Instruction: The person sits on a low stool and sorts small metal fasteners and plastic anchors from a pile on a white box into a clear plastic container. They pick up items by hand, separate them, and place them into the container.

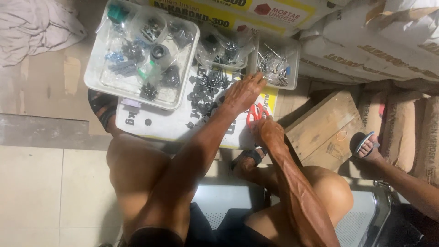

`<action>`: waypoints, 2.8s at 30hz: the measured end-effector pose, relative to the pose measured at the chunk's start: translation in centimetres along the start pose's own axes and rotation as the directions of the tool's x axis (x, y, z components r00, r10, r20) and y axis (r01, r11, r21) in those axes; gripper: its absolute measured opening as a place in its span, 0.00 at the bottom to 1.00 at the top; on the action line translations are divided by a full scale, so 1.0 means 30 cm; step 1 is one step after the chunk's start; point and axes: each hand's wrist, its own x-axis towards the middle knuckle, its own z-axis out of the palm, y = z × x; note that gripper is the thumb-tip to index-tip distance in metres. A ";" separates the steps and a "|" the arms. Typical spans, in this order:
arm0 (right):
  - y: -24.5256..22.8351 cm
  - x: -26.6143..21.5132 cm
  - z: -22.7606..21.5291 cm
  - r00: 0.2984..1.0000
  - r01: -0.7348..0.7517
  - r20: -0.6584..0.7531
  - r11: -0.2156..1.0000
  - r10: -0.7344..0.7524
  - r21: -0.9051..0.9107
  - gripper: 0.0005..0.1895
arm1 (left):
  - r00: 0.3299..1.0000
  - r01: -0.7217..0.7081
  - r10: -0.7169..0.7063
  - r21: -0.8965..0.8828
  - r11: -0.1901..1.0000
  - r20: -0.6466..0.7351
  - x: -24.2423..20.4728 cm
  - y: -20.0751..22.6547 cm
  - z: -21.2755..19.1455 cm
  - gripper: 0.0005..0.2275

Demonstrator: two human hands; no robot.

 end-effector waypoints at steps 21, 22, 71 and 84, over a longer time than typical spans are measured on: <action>-0.019 0.184 0.088 0.834 0.477 -0.348 0.877 -0.428 0.064 0.12 | 0.860 0.428 -0.492 -0.337 0.839 -0.131 -0.259 -0.092 -0.151 0.03; -0.009 0.191 0.092 0.832 0.482 -0.347 0.874 -0.433 0.065 0.12 | 0.859 0.430 -0.494 -0.333 0.839 -0.134 -0.302 -0.083 -0.133 0.03; -0.231 -0.467 -0.386 0.797 0.493 -0.421 0.066 -0.432 0.867 0.15 | 0.408 0.516 -0.858 -0.854 -0.065 0.312 -0.196 0.220 -0.595 0.14; -0.305 -0.438 -0.363 0.815 0.538 -0.383 0.323 -0.435 0.778 0.12 | 0.490 0.362 -0.853 -0.932 0.010 0.181 -0.227 0.148 -0.452 0.08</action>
